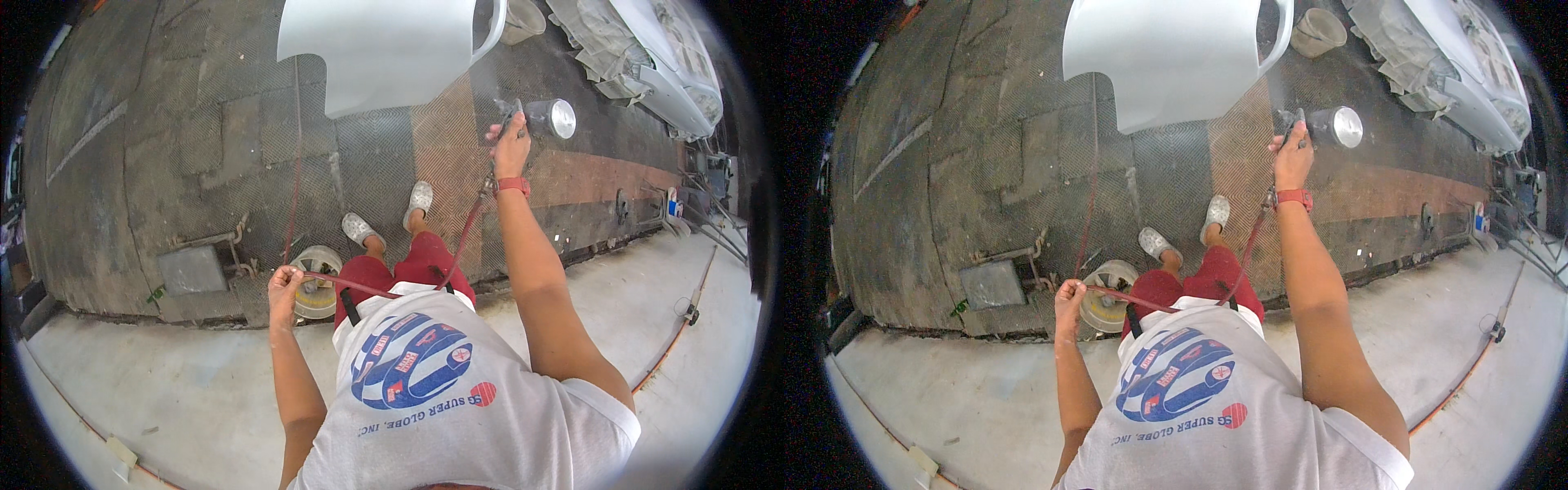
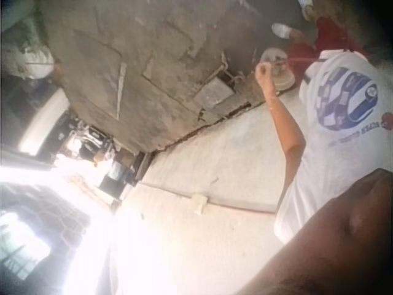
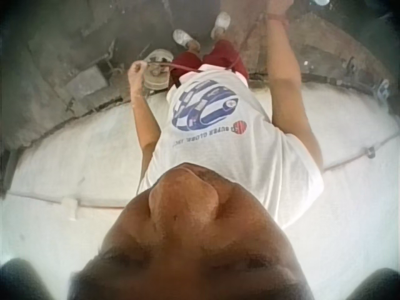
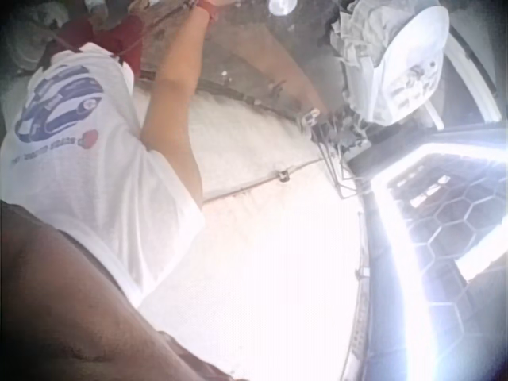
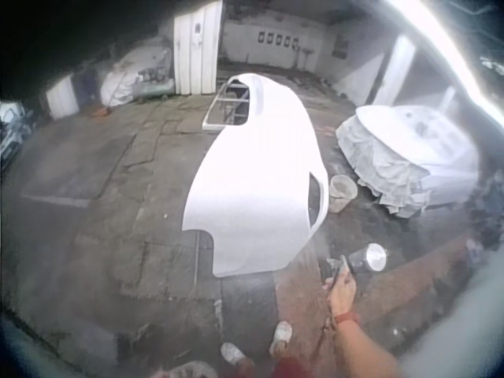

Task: The person sits on the floor and mixes paint in a small container using a stirrer. They then stand, walk to a white car bumper mounted on a stand, and spray paint it with a spray gun.

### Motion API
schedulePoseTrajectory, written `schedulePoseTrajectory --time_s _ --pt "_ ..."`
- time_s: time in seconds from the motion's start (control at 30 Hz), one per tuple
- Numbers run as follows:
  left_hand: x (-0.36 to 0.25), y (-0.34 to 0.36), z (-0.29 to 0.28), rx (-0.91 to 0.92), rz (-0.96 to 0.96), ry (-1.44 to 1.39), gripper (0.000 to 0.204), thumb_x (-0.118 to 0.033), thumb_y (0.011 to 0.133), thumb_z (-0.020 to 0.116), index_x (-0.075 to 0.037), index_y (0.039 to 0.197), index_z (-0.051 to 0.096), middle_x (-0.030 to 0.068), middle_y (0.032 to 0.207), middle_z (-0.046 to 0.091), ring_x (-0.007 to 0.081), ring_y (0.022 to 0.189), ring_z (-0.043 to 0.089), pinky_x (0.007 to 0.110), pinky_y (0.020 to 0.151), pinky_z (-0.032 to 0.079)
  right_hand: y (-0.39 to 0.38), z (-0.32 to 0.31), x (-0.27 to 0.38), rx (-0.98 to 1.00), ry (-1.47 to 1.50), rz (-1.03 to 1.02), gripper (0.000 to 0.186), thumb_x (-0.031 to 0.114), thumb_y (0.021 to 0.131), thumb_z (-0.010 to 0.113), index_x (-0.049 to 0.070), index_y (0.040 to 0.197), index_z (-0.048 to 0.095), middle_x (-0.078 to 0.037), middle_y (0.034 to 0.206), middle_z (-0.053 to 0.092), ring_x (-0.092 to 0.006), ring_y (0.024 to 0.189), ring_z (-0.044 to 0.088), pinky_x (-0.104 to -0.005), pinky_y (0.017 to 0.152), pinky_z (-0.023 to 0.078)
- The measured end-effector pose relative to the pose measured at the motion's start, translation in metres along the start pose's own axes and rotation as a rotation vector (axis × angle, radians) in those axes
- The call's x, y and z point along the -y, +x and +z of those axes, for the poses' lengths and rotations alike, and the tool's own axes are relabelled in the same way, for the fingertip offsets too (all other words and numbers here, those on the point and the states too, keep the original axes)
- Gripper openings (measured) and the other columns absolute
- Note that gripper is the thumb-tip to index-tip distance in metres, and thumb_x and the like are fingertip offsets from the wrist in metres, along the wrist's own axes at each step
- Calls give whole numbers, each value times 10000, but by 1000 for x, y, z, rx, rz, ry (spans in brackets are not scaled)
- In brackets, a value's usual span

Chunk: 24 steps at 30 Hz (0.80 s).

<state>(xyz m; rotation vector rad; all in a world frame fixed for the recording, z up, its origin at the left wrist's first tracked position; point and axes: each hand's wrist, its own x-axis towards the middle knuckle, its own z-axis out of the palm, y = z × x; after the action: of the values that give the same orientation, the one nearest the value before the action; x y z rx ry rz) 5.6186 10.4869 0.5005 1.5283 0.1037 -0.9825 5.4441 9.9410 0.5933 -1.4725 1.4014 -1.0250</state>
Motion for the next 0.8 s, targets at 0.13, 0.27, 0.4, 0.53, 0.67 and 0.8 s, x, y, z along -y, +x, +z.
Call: schedulePoseTrajectory --time_s 0.13,0.27,0.4,0.53,0.67,0.8 --pt "5 -2 -8 -52 -34 -45 184 -179 973 833 -100 1037 680 -48 942 658 64 872 585 251 848 475 -11 14 20 133 76 78 617 579 1137 428 1 1163 642 -26 716 628 -117 518 586 -265 423 438" --pt "-4 -7 -17 -114 19 -24 181 -186 968 840 -104 1027 690 -60 929 652 52 863 572 238 830 461 -48 60 43 304 100 134 573 541 1140 467 5 1175 665 -12 720 625 -107 521 578 -270 434 429" --pt "-7 -15 -23 -131 50 -4 171 -187 967 843 -108 1018 699 -71 921 646 44 853 559 229 814 443 -81 110 58 479 88 78 533 507 1127 528 25 1262 713 -34 688 625 -154 554 605 -338 548 506" --pt "3 -25 -34 -148 83 -18 157 -175 969 837 -110 1015 701 -80 919 640 41 852 549 226 817 429 -109 160 61 566 29 -100 585 515 1111 535 -13 1308 692 -133 719 678 -290 612 681 -438 656 547" --pt "8 -30 -37 -164 70 -56 152 -175 976 830 -108 1018 700 -80 923 639 39 862 543 223 822 421 -126 181 100 680 100 -130 636 532 1113 530 -50 1321 677 -137 746 705 -253 651 719 -408 651 549" --pt "9 -30 -35 -160 79 -92 138 -174 990 813 -108 1026 698 -70 928 642 41 861 548 223 823 427 -113 177 119 707 202 -11 632 550 1114 535 -41 1276 689 -67 722 668 -151 616 660 -340 593 525"
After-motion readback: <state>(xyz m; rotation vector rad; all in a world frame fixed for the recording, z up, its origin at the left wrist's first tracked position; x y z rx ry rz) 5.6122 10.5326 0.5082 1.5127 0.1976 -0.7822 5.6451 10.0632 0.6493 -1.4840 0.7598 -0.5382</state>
